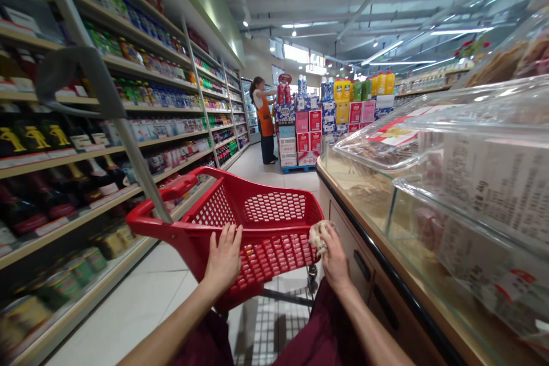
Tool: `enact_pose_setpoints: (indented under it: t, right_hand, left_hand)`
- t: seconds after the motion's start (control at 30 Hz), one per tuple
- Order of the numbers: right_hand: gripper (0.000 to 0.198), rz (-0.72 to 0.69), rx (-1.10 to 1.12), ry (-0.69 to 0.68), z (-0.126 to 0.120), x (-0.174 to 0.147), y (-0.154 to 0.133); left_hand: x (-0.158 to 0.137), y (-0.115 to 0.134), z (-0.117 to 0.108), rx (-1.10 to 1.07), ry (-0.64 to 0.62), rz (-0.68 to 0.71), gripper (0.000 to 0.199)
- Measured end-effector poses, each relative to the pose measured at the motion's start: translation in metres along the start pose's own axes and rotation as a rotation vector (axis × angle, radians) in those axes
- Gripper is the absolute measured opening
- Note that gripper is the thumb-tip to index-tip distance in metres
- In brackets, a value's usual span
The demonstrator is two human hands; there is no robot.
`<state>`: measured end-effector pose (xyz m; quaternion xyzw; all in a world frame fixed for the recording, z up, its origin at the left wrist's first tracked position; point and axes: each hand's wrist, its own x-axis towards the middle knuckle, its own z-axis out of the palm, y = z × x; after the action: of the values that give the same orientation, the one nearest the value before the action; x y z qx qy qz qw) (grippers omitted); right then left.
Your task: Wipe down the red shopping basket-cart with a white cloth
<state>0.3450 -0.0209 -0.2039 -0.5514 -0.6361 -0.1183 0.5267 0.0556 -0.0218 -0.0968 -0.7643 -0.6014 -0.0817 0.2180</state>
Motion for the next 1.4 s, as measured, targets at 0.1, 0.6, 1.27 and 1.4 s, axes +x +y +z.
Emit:
enact_pose_setpoints:
  t: [0.1, 0.6, 1.27, 1.4]
  right_hand:
    - [0.040, -0.124, 0.015, -0.121, -0.001, 0.040, -0.008]
    - [0.021, -0.175, -0.099, -0.263, 0.045, 0.062, -0.076]
    - [0.029, 0.026, 0.140, 0.215, 0.045, 0.131, -0.048]
    - [0.024, -0.081, 0.140, 0.052, 0.045, 0.116, -0.046]
  left_hand:
    - [-0.001, 0.003, -0.002, -0.009, -0.012, -0.020, 0.066]
    - [-0.004, 0.004, -0.004, -0.034, -0.020, -0.020, 0.064]
    - [-0.009, 0.005, -0.006, -0.048, -0.041, 0.000, 0.068]
    - [-0.010, 0.004, -0.006, -0.044, -0.043, 0.001, 0.068]
